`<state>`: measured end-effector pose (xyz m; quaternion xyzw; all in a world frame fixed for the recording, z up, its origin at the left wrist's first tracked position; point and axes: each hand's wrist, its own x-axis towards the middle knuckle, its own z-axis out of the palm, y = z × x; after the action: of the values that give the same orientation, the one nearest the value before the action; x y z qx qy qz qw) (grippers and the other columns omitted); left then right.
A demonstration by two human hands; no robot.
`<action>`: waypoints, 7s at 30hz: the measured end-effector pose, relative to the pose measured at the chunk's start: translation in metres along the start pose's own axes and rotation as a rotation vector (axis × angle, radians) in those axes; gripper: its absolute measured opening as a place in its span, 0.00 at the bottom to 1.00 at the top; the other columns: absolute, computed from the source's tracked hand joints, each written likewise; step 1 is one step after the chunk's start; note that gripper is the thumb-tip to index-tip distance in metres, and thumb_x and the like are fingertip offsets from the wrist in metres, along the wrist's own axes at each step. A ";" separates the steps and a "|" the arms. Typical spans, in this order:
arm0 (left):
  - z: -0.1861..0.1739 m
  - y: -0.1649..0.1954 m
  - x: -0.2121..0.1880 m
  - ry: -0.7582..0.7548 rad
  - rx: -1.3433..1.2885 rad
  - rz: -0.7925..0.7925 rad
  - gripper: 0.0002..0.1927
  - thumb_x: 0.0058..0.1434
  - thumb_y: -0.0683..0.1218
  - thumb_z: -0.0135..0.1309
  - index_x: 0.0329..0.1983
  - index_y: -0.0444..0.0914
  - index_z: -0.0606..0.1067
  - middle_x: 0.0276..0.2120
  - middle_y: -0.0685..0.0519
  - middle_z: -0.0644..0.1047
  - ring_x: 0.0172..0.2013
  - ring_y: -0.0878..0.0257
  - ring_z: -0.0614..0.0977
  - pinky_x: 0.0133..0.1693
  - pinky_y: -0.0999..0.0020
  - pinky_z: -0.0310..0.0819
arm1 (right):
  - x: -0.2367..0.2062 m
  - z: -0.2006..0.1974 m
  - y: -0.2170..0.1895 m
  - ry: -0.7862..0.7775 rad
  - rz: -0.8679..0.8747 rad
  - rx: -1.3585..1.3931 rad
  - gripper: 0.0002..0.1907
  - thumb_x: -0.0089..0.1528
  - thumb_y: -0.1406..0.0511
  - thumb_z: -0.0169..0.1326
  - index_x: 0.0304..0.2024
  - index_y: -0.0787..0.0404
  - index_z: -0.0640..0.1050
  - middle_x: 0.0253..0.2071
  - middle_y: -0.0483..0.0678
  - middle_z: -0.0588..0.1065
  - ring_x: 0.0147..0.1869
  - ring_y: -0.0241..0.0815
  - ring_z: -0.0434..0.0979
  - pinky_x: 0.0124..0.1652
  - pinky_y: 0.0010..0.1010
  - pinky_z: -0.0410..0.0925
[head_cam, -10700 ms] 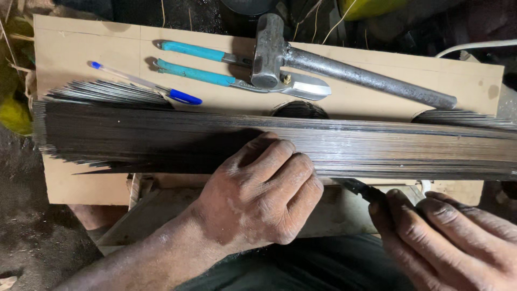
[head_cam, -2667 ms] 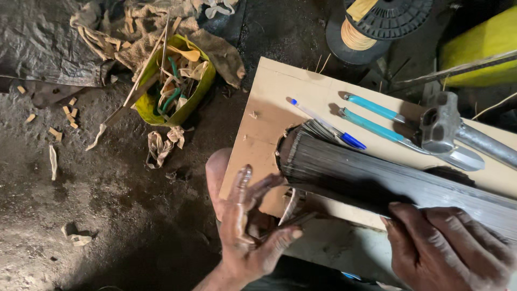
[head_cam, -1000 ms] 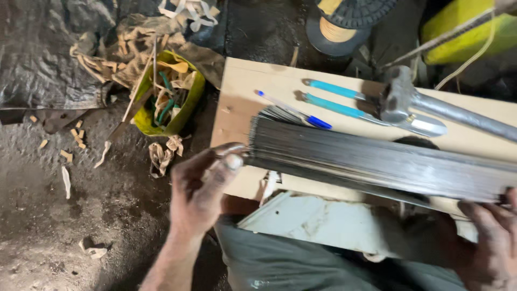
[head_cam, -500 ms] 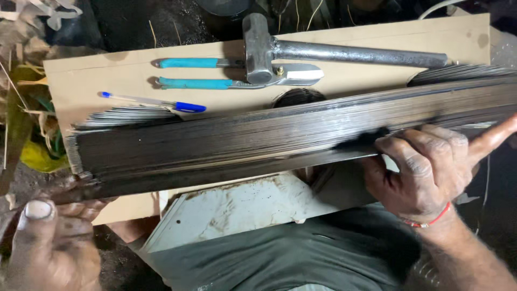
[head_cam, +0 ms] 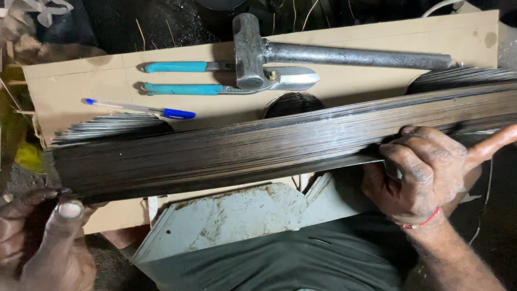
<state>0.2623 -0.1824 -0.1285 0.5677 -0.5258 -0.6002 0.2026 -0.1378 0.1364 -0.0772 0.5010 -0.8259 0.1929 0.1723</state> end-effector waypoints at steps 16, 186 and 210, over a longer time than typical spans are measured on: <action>0.245 0.128 -0.075 -0.290 0.749 1.556 0.09 0.58 0.39 0.59 0.42 0.34 0.82 0.36 0.48 0.77 0.48 0.51 0.81 0.54 0.47 0.75 | -0.044 -0.048 0.094 0.293 0.105 -0.112 0.26 0.62 0.62 0.66 0.58 0.65 0.73 0.55 0.58 0.72 0.62 0.59 0.72 0.71 0.59 0.49; 0.198 0.059 -0.114 -0.485 1.075 0.856 0.43 0.40 0.45 0.68 0.62 0.30 0.68 0.54 0.45 0.71 0.55 0.48 0.68 0.59 0.47 0.60 | 0.009 -0.022 -0.019 -0.614 -0.535 0.406 0.35 0.42 0.62 0.68 0.51 0.66 0.77 0.55 0.56 0.73 0.60 0.59 0.71 0.52 0.44 0.71; 0.168 0.059 -0.144 -0.566 0.986 0.883 0.41 0.38 0.51 0.67 0.56 0.29 0.70 0.54 0.38 0.69 0.60 0.39 0.67 0.59 0.40 0.58 | -0.025 -0.047 -0.019 -0.775 -0.456 0.510 0.42 0.39 0.61 0.68 0.58 0.55 0.74 0.61 0.53 0.69 0.74 0.60 0.59 0.67 0.80 0.35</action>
<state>0.1307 -0.0160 -0.0431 0.1502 -0.9484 -0.2791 0.0024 -0.1058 0.1706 -0.0455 0.7291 -0.6256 0.1458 -0.2362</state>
